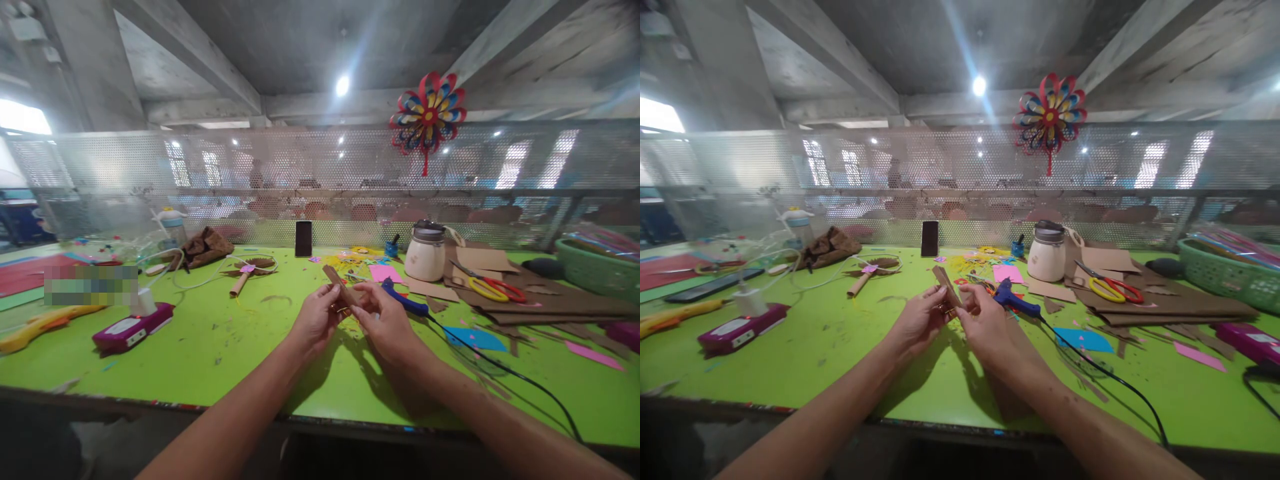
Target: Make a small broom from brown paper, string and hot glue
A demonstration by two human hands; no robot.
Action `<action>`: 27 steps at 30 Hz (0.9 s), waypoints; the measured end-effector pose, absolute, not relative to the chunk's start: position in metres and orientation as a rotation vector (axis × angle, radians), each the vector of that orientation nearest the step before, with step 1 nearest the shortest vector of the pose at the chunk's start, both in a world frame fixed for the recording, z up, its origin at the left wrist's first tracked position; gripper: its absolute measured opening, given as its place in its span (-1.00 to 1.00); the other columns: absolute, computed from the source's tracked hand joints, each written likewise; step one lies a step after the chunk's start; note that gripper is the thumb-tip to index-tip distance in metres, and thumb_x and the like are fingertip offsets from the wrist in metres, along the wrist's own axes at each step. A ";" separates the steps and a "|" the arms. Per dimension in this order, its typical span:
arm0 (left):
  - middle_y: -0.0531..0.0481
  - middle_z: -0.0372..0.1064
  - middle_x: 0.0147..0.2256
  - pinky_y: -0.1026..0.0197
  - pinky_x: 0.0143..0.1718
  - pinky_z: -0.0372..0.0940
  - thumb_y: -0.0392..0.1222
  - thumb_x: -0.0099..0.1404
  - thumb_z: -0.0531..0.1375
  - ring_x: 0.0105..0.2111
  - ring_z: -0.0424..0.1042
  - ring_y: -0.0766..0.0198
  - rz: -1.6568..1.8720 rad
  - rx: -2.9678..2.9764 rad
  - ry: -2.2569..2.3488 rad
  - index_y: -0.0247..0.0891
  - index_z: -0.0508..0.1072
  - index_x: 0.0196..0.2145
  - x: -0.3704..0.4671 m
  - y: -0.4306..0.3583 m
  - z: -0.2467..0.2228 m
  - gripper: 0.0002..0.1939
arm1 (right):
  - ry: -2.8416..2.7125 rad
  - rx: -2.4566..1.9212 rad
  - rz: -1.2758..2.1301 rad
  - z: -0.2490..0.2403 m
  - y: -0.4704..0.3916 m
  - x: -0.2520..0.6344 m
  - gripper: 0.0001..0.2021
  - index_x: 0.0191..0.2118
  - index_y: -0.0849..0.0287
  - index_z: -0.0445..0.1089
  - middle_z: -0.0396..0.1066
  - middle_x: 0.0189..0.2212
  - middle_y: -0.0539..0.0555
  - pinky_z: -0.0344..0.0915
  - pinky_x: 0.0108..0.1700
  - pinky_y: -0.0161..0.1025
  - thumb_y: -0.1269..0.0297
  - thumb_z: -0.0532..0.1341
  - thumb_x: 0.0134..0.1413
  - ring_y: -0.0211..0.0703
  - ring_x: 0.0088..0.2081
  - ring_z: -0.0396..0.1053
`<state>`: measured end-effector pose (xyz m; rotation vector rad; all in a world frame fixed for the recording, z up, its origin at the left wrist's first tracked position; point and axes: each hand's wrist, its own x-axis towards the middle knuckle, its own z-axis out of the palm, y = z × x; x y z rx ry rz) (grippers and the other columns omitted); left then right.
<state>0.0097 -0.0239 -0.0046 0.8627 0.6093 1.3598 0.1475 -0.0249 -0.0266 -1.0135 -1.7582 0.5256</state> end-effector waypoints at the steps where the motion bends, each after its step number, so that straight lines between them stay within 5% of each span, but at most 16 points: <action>1: -0.04 0.41 -0.45 0.26 -0.33 0.26 -0.26 0.13 0.25 -0.45 0.38 0.33 1.354 0.862 0.604 -0.34 0.39 -0.38 0.009 -0.024 -0.005 -0.88 | -1.734 -1.007 0.541 -0.025 -0.027 0.146 -0.68 -0.04 0.10 0.25 0.39 -0.45 0.01 0.28 -0.36 -0.25 0.29 0.16 0.04 -0.18 -0.42 0.37; 17: -0.02 0.41 -0.43 0.27 -0.36 0.27 -0.25 0.13 0.26 -0.43 0.38 0.34 1.346 0.910 0.627 -0.32 0.38 -0.33 0.011 -0.027 -0.001 -0.85 | -1.698 -0.996 0.593 -0.023 -0.028 0.143 -0.72 -0.10 0.10 0.30 0.38 -0.43 0.03 0.28 -0.30 -0.19 0.36 0.17 -0.01 -0.16 -0.38 0.35; 27: -0.09 0.42 -0.33 0.19 -0.23 0.27 -0.18 0.07 0.32 -0.32 0.41 0.25 1.373 1.057 0.629 -0.32 0.41 -0.32 0.013 -0.023 -0.008 -0.76 | -1.640 -1.020 0.731 -0.015 -0.031 0.139 -0.70 -0.12 0.16 0.32 0.38 -0.42 0.05 0.29 -0.34 -0.22 0.19 0.17 0.01 -0.16 -0.37 0.34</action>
